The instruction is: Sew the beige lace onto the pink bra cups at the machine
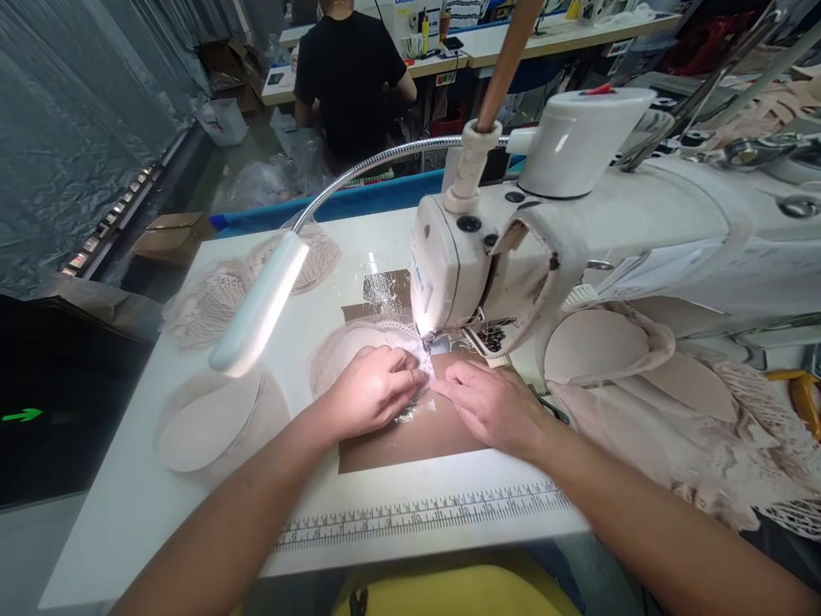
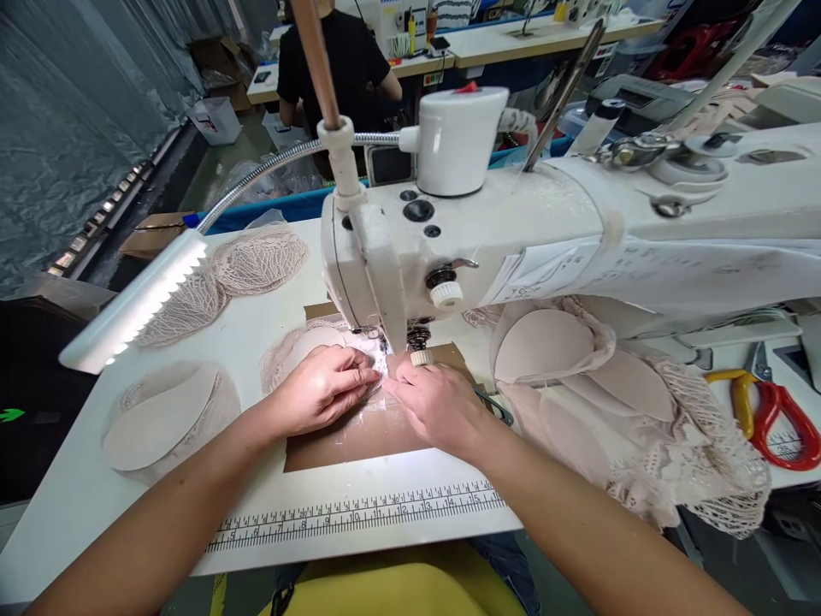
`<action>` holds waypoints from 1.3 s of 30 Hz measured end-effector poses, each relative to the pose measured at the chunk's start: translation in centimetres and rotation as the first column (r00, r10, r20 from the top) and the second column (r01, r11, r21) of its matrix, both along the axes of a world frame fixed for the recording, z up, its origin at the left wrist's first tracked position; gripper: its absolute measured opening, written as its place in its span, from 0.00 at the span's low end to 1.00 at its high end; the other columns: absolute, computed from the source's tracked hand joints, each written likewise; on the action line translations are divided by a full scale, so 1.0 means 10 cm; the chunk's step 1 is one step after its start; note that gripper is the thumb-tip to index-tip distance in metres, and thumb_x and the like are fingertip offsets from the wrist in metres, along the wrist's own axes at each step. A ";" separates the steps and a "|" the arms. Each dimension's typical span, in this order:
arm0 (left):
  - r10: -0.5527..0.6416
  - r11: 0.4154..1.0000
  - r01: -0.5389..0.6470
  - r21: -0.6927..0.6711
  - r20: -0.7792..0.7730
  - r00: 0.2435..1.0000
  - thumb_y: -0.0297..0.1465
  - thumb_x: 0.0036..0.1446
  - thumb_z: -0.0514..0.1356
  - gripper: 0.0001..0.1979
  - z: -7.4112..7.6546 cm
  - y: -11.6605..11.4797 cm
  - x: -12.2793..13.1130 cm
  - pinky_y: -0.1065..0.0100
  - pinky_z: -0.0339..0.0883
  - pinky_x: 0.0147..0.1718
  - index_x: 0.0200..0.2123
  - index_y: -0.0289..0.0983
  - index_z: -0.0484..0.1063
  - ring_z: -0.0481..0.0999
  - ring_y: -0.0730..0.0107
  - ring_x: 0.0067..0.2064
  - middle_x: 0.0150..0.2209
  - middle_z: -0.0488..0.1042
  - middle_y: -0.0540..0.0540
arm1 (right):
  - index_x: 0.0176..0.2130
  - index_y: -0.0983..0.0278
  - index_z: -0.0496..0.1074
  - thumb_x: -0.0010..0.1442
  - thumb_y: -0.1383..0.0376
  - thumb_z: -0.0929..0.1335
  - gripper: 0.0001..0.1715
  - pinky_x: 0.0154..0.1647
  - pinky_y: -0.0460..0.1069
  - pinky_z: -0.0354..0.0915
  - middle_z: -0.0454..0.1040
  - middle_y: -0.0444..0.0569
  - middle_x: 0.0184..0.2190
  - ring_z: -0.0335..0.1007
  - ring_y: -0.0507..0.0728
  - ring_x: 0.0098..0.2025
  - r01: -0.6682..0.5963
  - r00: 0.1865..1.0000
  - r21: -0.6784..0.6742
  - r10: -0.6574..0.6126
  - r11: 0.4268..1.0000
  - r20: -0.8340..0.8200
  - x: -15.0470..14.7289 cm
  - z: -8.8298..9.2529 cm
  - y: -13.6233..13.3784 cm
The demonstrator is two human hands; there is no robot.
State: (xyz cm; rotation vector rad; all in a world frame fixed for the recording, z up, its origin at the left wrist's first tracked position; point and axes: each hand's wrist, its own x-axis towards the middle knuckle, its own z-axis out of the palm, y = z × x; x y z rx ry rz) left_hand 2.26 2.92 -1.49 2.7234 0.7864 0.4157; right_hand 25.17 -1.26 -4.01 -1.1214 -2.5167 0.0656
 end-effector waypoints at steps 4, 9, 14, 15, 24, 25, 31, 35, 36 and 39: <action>0.005 0.994 0.003 0.111 -0.070 0.998 0.34 0.65 0.49 0.15 -0.02 -0.02 0.02 0.64 0.57 0.35 0.49 0.41 0.73 0.68 0.66 0.37 0.39 0.72 0.43 | 0.44 0.63 0.74 0.58 0.74 0.59 0.20 0.27 0.47 0.52 0.69 0.47 0.29 0.59 0.52 0.29 -0.009 1.000 -0.006 0.009 1.000 -0.008 0.00 0.02 -0.02; 0.012 0.985 0.005 0.173 -0.098 0.995 0.33 0.66 0.49 0.15 -0.03 -0.03 0.03 0.64 0.56 0.34 0.49 0.41 0.73 0.67 0.66 0.36 0.38 0.72 0.43 | 0.42 0.62 0.75 0.58 0.74 0.60 0.19 0.26 0.46 0.52 0.69 0.46 0.27 0.60 0.52 0.28 -0.021 0.998 -0.047 0.018 0.999 -0.061 0.02 0.08 -0.01; 0.012 0.985 0.007 0.171 -0.106 0.994 0.34 0.66 0.49 0.15 -0.04 -0.02 0.03 0.63 0.57 0.35 0.50 0.41 0.72 0.68 0.66 0.36 0.39 0.72 0.43 | 0.42 0.65 0.75 0.59 0.75 0.60 0.19 0.31 0.45 0.59 0.73 0.47 0.31 0.65 0.50 0.29 0.004 0.975 -0.139 -0.035 0.990 -0.221 0.04 0.12 0.03; 0.012 0.986 0.006 0.169 -0.107 0.994 0.33 0.66 0.49 0.16 -0.04 -0.02 0.03 0.63 0.57 0.35 0.50 0.41 0.72 0.68 0.66 0.37 0.39 0.72 0.43 | 0.43 0.65 0.75 0.59 0.75 0.60 0.19 0.31 0.44 0.59 0.73 0.47 0.32 0.65 0.50 0.30 0.006 0.975 -0.137 -0.037 0.991 -0.220 0.03 0.13 0.04; 0.027 0.995 -0.016 0.098 -0.110 0.994 0.34 0.66 0.48 0.18 0.00 -0.03 0.03 0.61 0.63 0.42 0.54 0.37 0.68 0.68 0.62 0.44 0.54 0.69 0.40 | 0.42 0.64 0.75 0.59 0.74 0.60 0.18 0.25 0.47 0.51 0.69 0.46 0.27 0.57 0.52 0.26 0.024 0.999 0.051 -0.025 0.998 0.038 -0.01 0.09 0.01; 0.032 0.995 -0.020 0.100 -0.117 0.993 0.34 0.66 0.47 0.19 0.00 -0.03 0.04 0.60 0.63 0.42 0.55 0.36 0.68 0.68 0.61 0.44 0.55 0.69 0.40 | 0.41 0.65 0.75 0.59 0.74 0.59 0.18 0.25 0.47 0.51 0.68 0.46 0.27 0.57 0.52 0.26 0.025 0.999 0.052 -0.027 0.998 0.043 -0.02 0.09 0.01; 0.017 0.996 -0.002 0.092 -0.159 0.987 0.31 0.65 0.48 0.19 -0.03 0.02 0.05 0.58 0.64 0.43 0.56 0.33 0.66 0.67 0.59 0.46 0.59 0.66 0.41 | 0.40 0.64 0.75 0.59 0.73 0.60 0.17 0.25 0.48 0.48 0.67 0.46 0.26 0.56 0.52 0.27 0.032 0.999 0.020 -0.033 0.999 0.027 -0.03 0.10 0.05; 0.003 0.994 0.016 0.108 -0.173 0.985 0.28 0.62 0.51 0.20 -0.04 0.08 0.03 0.57 0.64 0.44 0.57 0.33 0.66 0.66 0.57 0.48 0.60 0.65 0.41 | 0.41 0.63 0.76 0.60 0.72 0.60 0.18 0.25 0.48 0.49 0.69 0.46 0.27 0.54 0.51 0.25 0.086 0.996 0.002 -0.086 0.996 0.023 -0.06 0.12 0.09; 0.004 0.993 0.017 0.116 -0.177 0.984 0.28 0.62 0.51 0.20 -0.04 0.09 0.02 0.57 0.64 0.44 0.56 0.34 0.66 0.66 0.57 0.47 0.59 0.65 0.41 | 0.42 0.62 0.76 0.59 0.72 0.60 0.18 0.25 0.48 0.49 0.69 0.47 0.28 0.55 0.52 0.25 0.110 0.993 -0.006 -0.109 0.994 0.033 -0.07 0.13 0.10; 0.005 0.990 0.019 0.136 -0.177 0.984 0.26 0.62 0.51 0.19 -0.06 0.11 0.01 0.57 0.63 0.43 0.56 0.37 0.68 0.66 0.59 0.45 0.58 0.67 0.43 | 0.47 0.61 0.75 0.59 0.72 0.61 0.20 0.27 0.47 0.53 0.71 0.47 0.30 0.60 0.53 0.29 0.163 0.985 -0.021 -0.161 0.986 0.065 -0.09 0.12 0.10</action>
